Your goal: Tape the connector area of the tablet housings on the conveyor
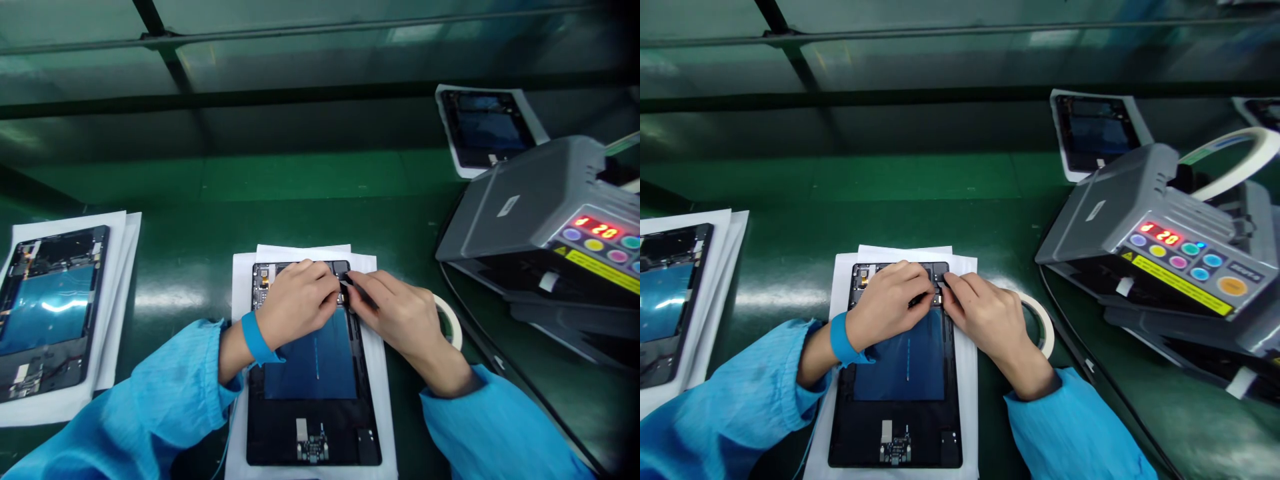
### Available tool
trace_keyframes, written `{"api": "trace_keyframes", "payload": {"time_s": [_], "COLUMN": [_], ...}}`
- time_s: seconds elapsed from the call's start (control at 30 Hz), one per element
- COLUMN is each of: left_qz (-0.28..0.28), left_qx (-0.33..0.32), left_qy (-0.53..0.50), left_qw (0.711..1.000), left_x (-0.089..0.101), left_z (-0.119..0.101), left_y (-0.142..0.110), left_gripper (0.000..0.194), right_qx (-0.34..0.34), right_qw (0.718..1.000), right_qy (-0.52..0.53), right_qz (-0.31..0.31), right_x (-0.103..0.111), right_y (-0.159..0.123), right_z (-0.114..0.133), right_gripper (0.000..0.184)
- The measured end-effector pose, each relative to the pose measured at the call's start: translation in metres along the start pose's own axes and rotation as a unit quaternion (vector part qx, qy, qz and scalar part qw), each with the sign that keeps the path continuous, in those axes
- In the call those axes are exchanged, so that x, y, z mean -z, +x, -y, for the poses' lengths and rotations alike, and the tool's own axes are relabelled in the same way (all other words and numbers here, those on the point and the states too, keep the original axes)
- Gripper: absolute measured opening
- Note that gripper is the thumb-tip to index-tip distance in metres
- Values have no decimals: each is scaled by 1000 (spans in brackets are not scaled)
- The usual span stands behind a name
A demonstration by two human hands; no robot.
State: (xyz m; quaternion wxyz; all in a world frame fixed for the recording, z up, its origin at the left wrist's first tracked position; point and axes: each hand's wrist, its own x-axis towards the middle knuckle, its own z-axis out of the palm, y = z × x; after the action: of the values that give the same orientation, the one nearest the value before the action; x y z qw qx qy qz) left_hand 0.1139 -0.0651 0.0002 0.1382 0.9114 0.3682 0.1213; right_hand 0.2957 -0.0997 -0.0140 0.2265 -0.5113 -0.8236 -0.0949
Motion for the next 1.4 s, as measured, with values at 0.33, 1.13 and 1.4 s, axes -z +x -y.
{"api": "trace_keyframes", "payload": {"time_s": [0.33,1.13,1.4], "left_qz": [-1,-5,-5], "left_qx": [3,4,3], "left_qy": [5,0,2], "left_qw": [1000,1000,1000], "left_x": [0,-2,-2], "left_z": [0,0,0], "left_y": [0,-1,-1], "left_gripper": [19,17,16], "right_qx": [-1,-44,-36], "right_qw": [1000,994,988], "right_qy": [2,87,128], "right_qz": [-11,47,77], "right_x": [-2,0,0], "right_y": [1,1,-2], "right_z": [0,1,1], "right_gripper": [15,16,19]}}
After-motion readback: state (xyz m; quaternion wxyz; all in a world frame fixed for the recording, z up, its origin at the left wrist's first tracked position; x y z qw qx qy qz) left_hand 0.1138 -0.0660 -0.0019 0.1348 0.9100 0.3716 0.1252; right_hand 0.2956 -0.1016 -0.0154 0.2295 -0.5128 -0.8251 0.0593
